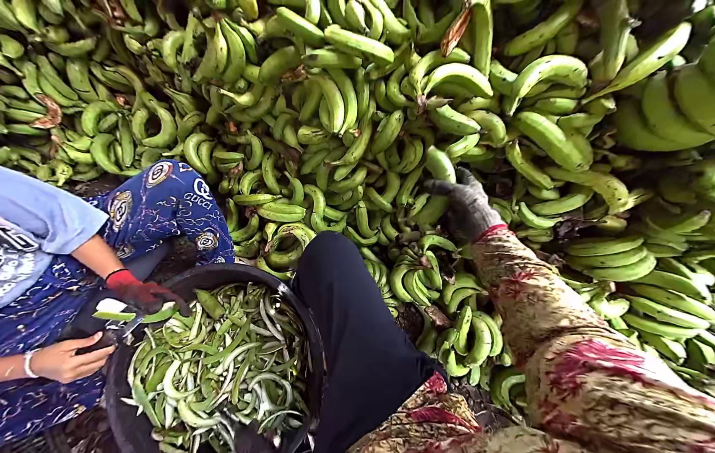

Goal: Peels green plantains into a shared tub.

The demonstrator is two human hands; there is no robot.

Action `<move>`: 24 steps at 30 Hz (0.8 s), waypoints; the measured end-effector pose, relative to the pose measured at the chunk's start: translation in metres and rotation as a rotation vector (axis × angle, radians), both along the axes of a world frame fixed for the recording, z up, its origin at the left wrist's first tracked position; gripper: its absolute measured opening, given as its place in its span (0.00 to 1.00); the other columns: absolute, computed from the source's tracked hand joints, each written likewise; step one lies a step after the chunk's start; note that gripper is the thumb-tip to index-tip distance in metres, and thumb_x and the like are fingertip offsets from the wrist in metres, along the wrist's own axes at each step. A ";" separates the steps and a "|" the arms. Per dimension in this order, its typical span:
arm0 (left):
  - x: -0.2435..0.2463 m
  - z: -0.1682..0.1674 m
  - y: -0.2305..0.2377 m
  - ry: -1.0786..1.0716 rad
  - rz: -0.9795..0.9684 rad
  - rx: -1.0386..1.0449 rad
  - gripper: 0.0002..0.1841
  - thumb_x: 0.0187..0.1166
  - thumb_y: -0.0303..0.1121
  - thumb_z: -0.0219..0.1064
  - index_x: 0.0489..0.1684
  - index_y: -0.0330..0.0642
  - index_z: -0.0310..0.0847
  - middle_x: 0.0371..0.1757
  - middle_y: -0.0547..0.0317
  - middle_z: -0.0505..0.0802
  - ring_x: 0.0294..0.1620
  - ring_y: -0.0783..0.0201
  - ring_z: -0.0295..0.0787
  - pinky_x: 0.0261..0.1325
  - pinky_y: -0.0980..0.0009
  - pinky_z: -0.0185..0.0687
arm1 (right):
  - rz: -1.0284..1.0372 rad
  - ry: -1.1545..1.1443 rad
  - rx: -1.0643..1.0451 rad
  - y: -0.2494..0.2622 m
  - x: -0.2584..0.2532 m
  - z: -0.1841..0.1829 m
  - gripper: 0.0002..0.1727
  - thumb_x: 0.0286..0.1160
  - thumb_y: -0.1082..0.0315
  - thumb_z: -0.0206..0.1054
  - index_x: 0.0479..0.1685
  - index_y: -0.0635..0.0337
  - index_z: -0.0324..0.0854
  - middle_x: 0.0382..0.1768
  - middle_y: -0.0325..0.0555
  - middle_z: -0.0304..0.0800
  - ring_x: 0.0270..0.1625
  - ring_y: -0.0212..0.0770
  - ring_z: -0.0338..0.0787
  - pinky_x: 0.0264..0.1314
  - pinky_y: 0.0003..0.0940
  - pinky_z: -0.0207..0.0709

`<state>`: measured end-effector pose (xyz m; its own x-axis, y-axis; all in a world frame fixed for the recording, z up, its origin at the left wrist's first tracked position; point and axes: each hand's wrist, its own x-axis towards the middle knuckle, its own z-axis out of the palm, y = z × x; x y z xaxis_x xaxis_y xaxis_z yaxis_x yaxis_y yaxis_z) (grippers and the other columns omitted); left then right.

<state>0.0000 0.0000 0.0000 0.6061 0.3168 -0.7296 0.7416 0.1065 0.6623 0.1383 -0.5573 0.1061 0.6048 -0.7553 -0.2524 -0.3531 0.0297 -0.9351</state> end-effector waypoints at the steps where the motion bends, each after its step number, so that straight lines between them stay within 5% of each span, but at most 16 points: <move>1: -0.015 -0.038 0.022 -0.186 0.004 -0.151 0.12 0.93 0.40 0.48 0.51 0.46 0.75 0.28 0.63 0.84 0.23 0.70 0.82 0.26 0.72 0.82 | 0.008 -0.131 0.074 0.013 0.011 0.020 0.51 0.51 0.53 0.85 0.83 0.48 0.65 0.61 0.51 0.87 0.56 0.48 0.91 0.54 0.52 0.88; 4: -0.016 -0.057 0.027 -0.384 -0.077 -0.284 0.18 0.90 0.46 0.51 0.67 0.47 0.74 0.34 0.57 0.89 0.30 0.61 0.88 0.32 0.62 0.88 | 0.169 -0.508 0.334 0.068 0.041 0.065 0.42 0.63 0.60 0.77 0.80 0.54 0.62 0.52 0.54 0.89 0.48 0.50 0.93 0.49 0.49 0.91; 6: -0.004 -0.029 0.010 -0.385 -0.100 -0.230 0.27 0.90 0.45 0.53 0.85 0.45 0.62 0.47 0.53 0.91 0.42 0.61 0.91 0.43 0.60 0.91 | 0.354 -0.624 0.477 0.115 0.059 0.075 0.38 0.70 0.62 0.74 0.81 0.54 0.61 0.53 0.57 0.88 0.50 0.53 0.93 0.52 0.53 0.90; 8: 0.010 0.005 -0.012 -0.434 -0.113 -0.181 0.29 0.91 0.41 0.54 0.88 0.42 0.58 0.54 0.54 0.90 0.45 0.66 0.91 0.47 0.66 0.91 | 0.513 -0.632 0.593 0.179 0.067 0.072 0.29 0.74 0.63 0.70 0.74 0.58 0.68 0.50 0.56 0.87 0.47 0.53 0.91 0.52 0.53 0.89; 12: 0.026 0.047 -0.026 -0.638 -0.253 -0.008 0.31 0.88 0.44 0.56 0.85 0.33 0.63 0.70 0.49 0.86 0.60 0.68 0.87 0.62 0.68 0.87 | 0.578 -0.420 0.714 0.307 0.050 0.037 0.21 0.78 0.53 0.66 0.65 0.52 0.77 0.46 0.45 0.91 0.43 0.41 0.92 0.45 0.42 0.90; 15: 0.028 0.055 -0.025 -0.720 -0.294 0.248 0.33 0.87 0.56 0.53 0.74 0.34 0.77 0.62 0.50 0.91 0.58 0.67 0.90 0.64 0.65 0.87 | 0.563 -0.237 0.723 0.371 0.026 0.001 0.24 0.82 0.38 0.60 0.63 0.43 0.78 0.41 0.34 0.87 0.39 0.31 0.88 0.41 0.33 0.87; 17: 0.026 0.054 -0.021 -0.682 -0.304 0.417 0.31 0.86 0.58 0.52 0.66 0.41 0.86 0.52 0.56 0.95 0.52 0.67 0.91 0.61 0.61 0.87 | 0.487 -0.151 0.751 0.397 0.019 -0.024 0.27 0.79 0.37 0.63 0.61 0.48 0.78 0.38 0.39 0.87 0.35 0.35 0.88 0.37 0.37 0.87; 24: 0.012 0.045 -0.010 -0.599 -0.348 0.521 0.32 0.84 0.61 0.47 0.62 0.46 0.88 0.48 0.56 0.95 0.51 0.60 0.92 0.60 0.51 0.85 | 0.441 -0.022 0.837 0.431 0.000 -0.040 0.22 0.81 0.39 0.61 0.52 0.47 0.79 0.30 0.35 0.85 0.29 0.32 0.86 0.30 0.31 0.84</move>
<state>0.0119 -0.0099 0.0454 0.9665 0.2472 -0.0695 0.1859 -0.4871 0.8533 0.1385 -0.1262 0.0657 0.8036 -0.0357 -0.5941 -0.4754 0.5620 -0.6768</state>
